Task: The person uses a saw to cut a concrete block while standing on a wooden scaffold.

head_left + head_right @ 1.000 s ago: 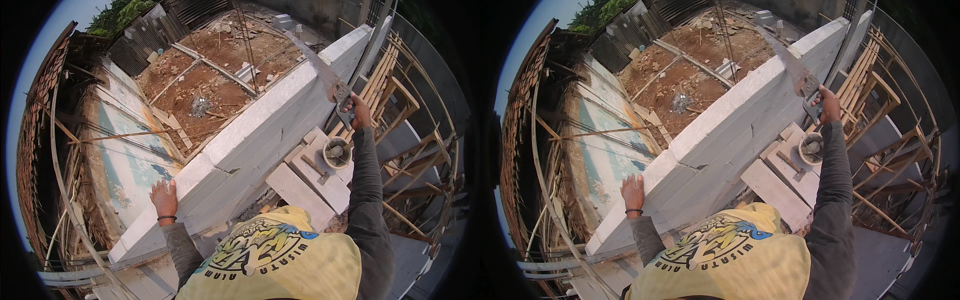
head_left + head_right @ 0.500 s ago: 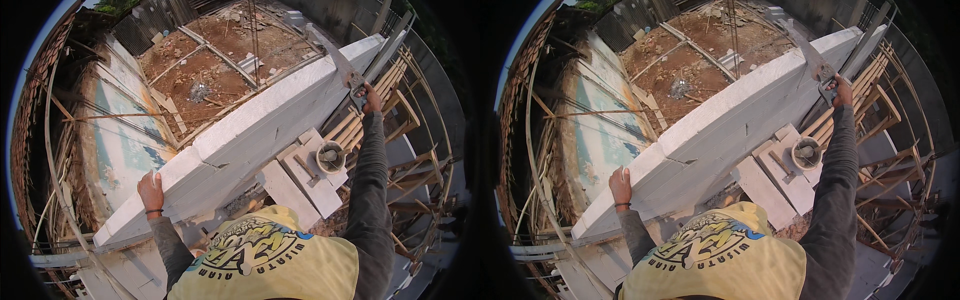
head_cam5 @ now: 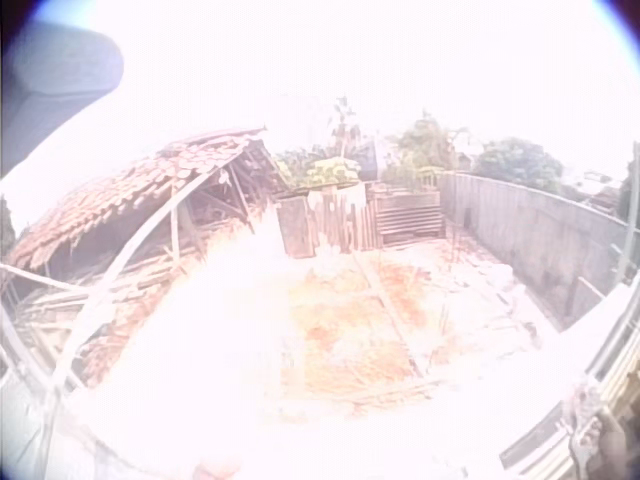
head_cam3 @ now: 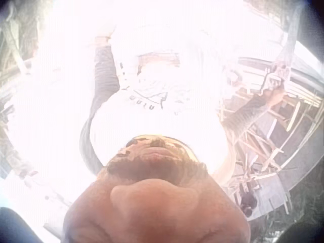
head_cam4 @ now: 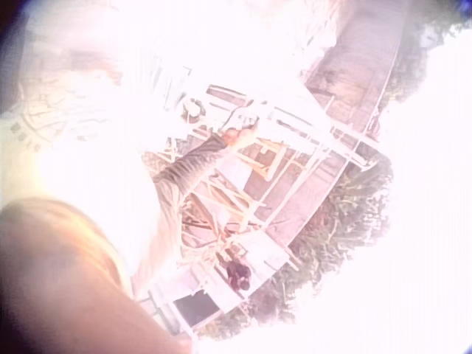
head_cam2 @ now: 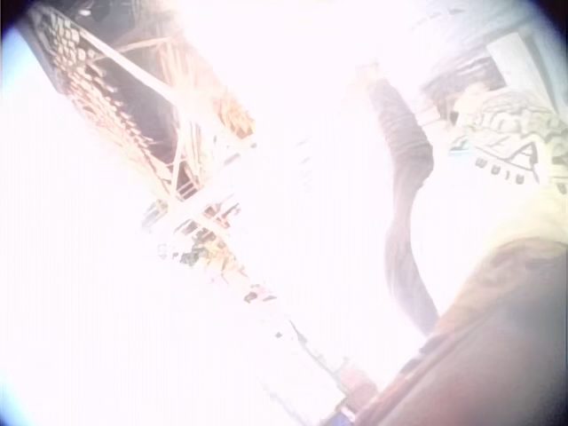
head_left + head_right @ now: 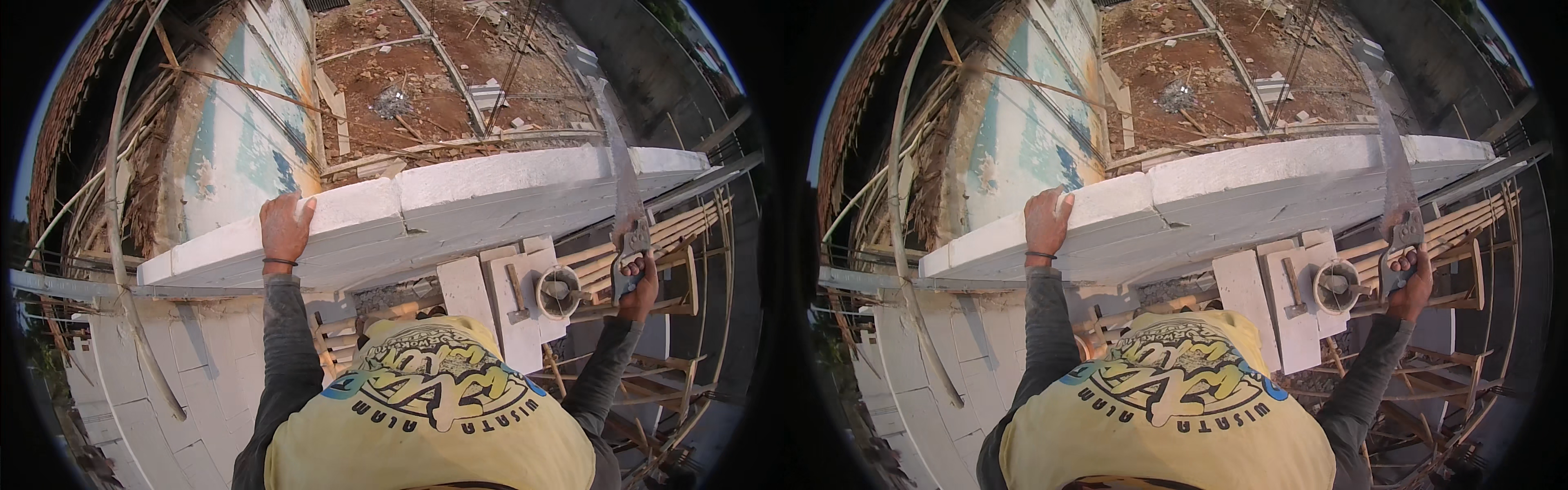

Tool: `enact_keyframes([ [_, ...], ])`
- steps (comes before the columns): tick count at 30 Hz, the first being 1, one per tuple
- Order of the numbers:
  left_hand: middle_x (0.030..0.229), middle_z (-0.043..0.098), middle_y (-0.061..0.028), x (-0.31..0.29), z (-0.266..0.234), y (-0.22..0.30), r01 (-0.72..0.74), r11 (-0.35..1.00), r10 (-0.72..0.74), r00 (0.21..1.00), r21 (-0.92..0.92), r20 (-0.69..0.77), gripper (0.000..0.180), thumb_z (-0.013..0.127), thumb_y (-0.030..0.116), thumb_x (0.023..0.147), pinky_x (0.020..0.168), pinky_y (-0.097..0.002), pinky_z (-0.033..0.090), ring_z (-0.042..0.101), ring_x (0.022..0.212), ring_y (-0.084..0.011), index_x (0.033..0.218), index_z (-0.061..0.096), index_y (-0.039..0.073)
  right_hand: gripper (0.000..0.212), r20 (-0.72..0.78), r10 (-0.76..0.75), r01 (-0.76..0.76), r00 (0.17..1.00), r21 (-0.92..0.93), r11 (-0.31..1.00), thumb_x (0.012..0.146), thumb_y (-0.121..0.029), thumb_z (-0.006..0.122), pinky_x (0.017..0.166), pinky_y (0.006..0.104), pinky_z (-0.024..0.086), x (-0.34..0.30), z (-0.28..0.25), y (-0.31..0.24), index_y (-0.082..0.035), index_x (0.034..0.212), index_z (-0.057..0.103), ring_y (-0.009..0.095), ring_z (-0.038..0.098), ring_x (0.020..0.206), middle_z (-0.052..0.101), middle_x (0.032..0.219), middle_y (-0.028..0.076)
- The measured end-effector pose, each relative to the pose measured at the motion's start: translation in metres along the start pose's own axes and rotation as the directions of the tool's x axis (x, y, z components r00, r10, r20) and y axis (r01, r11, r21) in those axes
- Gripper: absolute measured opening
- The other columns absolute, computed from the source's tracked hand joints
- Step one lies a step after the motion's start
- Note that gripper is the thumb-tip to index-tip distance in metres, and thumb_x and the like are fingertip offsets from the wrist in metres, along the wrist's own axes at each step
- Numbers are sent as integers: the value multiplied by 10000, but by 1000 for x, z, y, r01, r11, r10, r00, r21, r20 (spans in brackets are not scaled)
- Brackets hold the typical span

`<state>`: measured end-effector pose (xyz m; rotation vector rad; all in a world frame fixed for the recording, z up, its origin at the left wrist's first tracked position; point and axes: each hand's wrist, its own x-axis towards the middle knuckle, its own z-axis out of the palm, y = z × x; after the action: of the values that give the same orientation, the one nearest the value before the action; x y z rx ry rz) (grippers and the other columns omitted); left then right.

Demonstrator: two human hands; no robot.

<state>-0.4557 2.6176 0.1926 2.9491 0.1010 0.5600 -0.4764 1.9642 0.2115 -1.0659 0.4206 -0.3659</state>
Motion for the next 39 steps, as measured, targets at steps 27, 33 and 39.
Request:
enact_keyframes([
  [27, 1017, 611, -150, 3, -9, 16, 90, 985, -86, 996, -148, 33, 540, 526, 539, 937, 1072, -488, 313, 542, 1077, -319, 1019, 674, 26, 146, 341, 147, -46, 929, -285, 957, 983, -191, 602, 500, 288, 443, -9, 277, 84, -57, 952, 556, 110, 460, 565, 438, 703, -20],
  [33, 1054, 632, -156, 1, -3, 19, 84, 987, -84, 996, -139, 6, 562, 528, 549, 931, 1066, -483, 313, 549, 1090, -324, 1044, 680, 20, 151, 340, 150, -47, 929, -291, 955, 979, -191, 606, 496, 290, 445, -15, 278, 81, -53, 940, 558, 114, 464, 557, 445, 700, -18],
  [39, 1059, 619, -162, -6, -7, 16, 121, 983, -117, 992, -140, 37, 555, 517, 538, 949, 1091, -470, 313, 538, 1088, -320, 1052, 673, 16, 156, 319, 153, -55, 936, -295, 954, 975, -190, 610, 492, 292, 447, -9, 263, 70, -50, 929, 559, 118, 468, 550, 451, 697, -15],
])
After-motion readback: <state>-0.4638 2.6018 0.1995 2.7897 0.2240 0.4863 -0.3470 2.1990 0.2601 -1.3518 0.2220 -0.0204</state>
